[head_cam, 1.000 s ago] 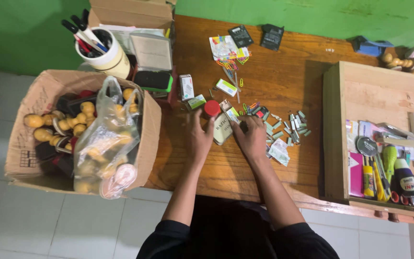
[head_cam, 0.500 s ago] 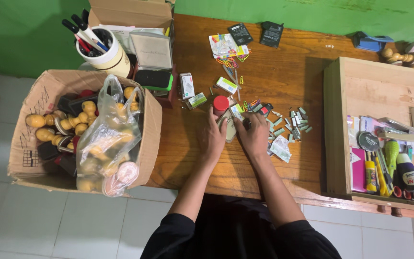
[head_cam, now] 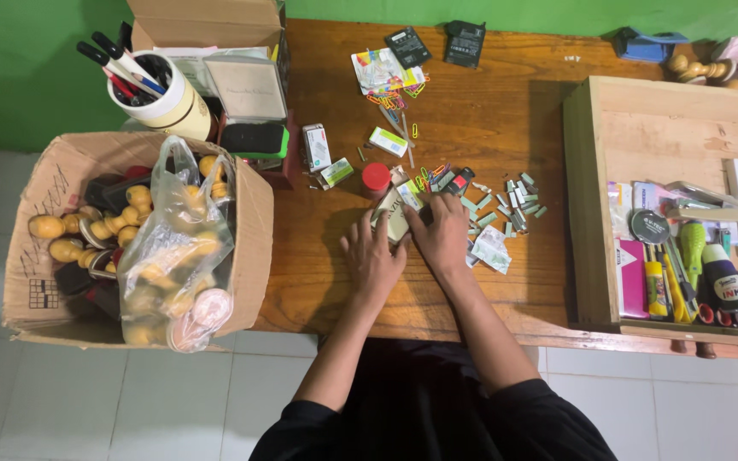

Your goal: The person organizes small stationery items on a wooden table. They pick up and place various items like paper clips, staples, and small boxes into a wooden crate. The person also handles a small rectangular object, possibly a stamp pad, and arranges it among other items.

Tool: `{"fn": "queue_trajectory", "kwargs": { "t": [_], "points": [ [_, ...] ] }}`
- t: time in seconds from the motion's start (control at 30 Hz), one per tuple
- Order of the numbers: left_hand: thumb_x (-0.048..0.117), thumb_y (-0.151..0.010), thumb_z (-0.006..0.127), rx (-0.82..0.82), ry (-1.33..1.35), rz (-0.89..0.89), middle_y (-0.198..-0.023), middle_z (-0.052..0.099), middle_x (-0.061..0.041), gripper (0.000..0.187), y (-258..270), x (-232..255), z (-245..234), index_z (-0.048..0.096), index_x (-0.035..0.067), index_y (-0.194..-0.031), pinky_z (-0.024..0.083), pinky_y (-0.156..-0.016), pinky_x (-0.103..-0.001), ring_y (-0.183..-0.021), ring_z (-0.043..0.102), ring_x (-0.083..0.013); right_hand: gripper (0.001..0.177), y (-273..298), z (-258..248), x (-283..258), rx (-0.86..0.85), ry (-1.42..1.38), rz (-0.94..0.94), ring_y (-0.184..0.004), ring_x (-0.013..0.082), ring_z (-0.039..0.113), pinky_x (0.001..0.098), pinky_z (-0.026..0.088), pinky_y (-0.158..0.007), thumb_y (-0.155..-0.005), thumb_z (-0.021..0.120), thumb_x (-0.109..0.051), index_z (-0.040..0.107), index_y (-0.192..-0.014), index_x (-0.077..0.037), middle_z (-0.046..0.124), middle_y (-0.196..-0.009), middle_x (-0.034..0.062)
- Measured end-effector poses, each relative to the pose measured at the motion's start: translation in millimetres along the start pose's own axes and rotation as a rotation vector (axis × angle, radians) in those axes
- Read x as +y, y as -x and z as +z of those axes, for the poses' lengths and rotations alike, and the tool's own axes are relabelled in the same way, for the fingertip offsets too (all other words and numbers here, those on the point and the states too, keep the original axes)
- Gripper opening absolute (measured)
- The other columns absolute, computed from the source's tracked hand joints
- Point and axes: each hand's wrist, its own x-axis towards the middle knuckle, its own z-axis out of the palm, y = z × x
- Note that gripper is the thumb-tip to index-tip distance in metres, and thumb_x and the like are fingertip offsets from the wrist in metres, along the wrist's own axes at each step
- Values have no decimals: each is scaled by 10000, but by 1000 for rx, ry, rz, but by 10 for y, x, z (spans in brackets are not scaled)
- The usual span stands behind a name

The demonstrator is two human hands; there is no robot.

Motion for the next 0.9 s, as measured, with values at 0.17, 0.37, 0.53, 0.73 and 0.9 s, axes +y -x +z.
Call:
{"fn": "queue_trajectory", "kwargs": {
  "t": [0.17, 0.37, 0.53, 0.73, 0.9],
  "points": [
    [410, -874, 756, -7, -36, -22, -1331, 562, -161, 600, 39, -146, 66, 602, 38, -1318, 405, -966, -569, -1186, 554, -324, 268, -92, -99, 49, -35, 6, 46, -944, 320, 656, 440, 451, -854, -900, 793, -228, 734, -1071, -30, 723, -1026, 142],
    [370, -877, 753, 45, -1, -21, -1363, 566, -151, 567, 101, -184, -95, 608, 59, -1328, 412, -957, -579, -1218, 557, -334, 279, -226, -85, 23, -70, 28, 73, -944, 325, 660, 435, 466, -859, -905, 790, -227, 737, -1084, -19, 717, -1013, 145],
    [356, -867, 761, 46, 27, -4, -1364, 564, -165, 570, 152, -276, -180, 601, 62, -1328, 399, -950, -574, -1229, 558, -344, 283, -286, 88, 49, -63, 48, 48, -969, 337, 653, 442, 464, -871, -892, 797, -240, 743, -1070, -27, 722, -1022, 140],
    [371, -869, 776, 21, 49, -16, -1368, 564, -169, 577, 147, -326, -172, 602, 60, -1323, 390, -978, -569, -1256, 551, -336, 274, -335, 232, 85, -73, 65, 10, -1024, 329, 636, 448, 451, -880, -888, 793, -242, 747, -1073, -44, 731, -1064, 121],
    [384, -884, 760, -12, 35, -24, -1416, 557, -169, 587, 105, -330, -164, 598, 57, -1344, 385, -990, -574, -1265, 541, -344, 256, -311, 275, 72, -87, 45, 21, -1018, 326, 629, 450, 440, -870, -900, 786, -247, 749, -1060, -51, 728, -1066, 120]
  ]
}}
